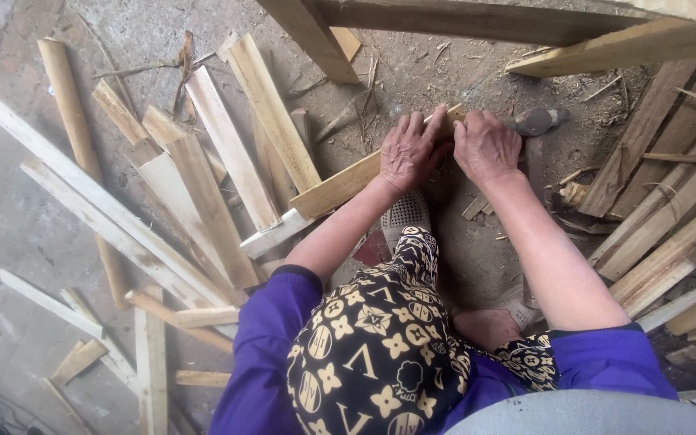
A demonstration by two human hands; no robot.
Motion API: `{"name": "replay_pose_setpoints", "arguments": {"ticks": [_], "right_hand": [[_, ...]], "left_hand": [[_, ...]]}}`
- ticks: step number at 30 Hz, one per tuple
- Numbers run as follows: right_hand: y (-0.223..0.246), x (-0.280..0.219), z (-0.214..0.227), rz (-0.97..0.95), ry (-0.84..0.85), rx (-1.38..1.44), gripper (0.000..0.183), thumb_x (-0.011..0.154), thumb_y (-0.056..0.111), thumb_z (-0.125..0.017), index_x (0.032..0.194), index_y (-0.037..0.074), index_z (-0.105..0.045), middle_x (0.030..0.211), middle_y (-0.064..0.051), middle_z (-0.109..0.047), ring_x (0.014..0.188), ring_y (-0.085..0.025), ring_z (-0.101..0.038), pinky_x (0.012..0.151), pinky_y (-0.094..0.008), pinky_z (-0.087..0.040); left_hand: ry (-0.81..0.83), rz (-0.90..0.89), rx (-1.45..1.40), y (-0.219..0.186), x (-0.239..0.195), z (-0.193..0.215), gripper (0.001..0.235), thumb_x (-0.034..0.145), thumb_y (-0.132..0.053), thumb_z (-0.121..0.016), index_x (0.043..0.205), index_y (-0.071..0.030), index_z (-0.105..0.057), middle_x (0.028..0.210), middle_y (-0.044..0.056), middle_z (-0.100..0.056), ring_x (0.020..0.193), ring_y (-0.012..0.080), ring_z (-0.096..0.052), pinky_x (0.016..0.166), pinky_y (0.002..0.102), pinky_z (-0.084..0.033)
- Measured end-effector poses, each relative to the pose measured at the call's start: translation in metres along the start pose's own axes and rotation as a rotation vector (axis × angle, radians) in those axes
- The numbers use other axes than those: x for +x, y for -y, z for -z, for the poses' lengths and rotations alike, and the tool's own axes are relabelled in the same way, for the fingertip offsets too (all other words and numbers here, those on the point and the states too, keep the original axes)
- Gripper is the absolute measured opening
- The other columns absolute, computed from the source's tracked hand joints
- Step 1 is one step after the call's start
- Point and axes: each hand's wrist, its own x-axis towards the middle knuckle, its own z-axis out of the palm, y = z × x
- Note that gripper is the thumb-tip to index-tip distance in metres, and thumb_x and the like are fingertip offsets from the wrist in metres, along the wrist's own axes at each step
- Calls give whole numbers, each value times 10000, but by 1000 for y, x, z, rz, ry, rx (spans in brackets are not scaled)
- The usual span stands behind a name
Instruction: The person assembles a wooden stool by attaching a small wooden piece to the side of the seat. They use a hammer to drive nails into the wood, securing the piece in place.
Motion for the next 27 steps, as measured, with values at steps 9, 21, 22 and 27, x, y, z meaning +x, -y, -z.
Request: {"name": "replay_pose_setpoints", "arguments": {"ticks": [9, 21, 22, 27], "right_hand": [[18, 2, 26, -31, -9, 73, 199, 1015, 278, -614, 915, 106, -607, 863, -165, -665, 834, -454, -715, 673, -577, -572], [15, -11, 22, 49, -200, 352, 133, 1001, 169, -632, 901, 85, -658, 816, -189, -686, 810, -442, -699, 644, -560, -543], [13, -20, 36, 49, -201, 350, 133, 1001, 169, -632, 901, 85, -658, 816, -189, -686, 810, -442, -699, 644, -560, -543], [-6, -71, 87, -81, -482, 265, 465, 876, -71, -857, 1229, 52, -579, 1101, -114, -481, 1069, -332, -508, 942, -467, -438]], "left_hand": [[-30, 54, -30, 0, 0, 5, 782, 839, -501, -785, 1487, -223, -447, 968, 39, -475, 942, 280, -578, 732, 409, -581], [47, 118, -217, 15, 4, -6, 690, 914, -524, -718, 1470, -208, -458, 992, 89, -511, 991, 349, -630, 765, 483, -598], [46, 118, -218, 19, 5, -3, 690, 914, -524, -718, 1470, -208, -458, 992, 89, -511, 991, 349, -630, 765, 483, -598], [272, 258, -399, 28, 12, 41, 641, 967, -677, -552, 1435, -241, -519, 1005, 103, -627, 1032, 370, -675, 865, 535, -578]]}}
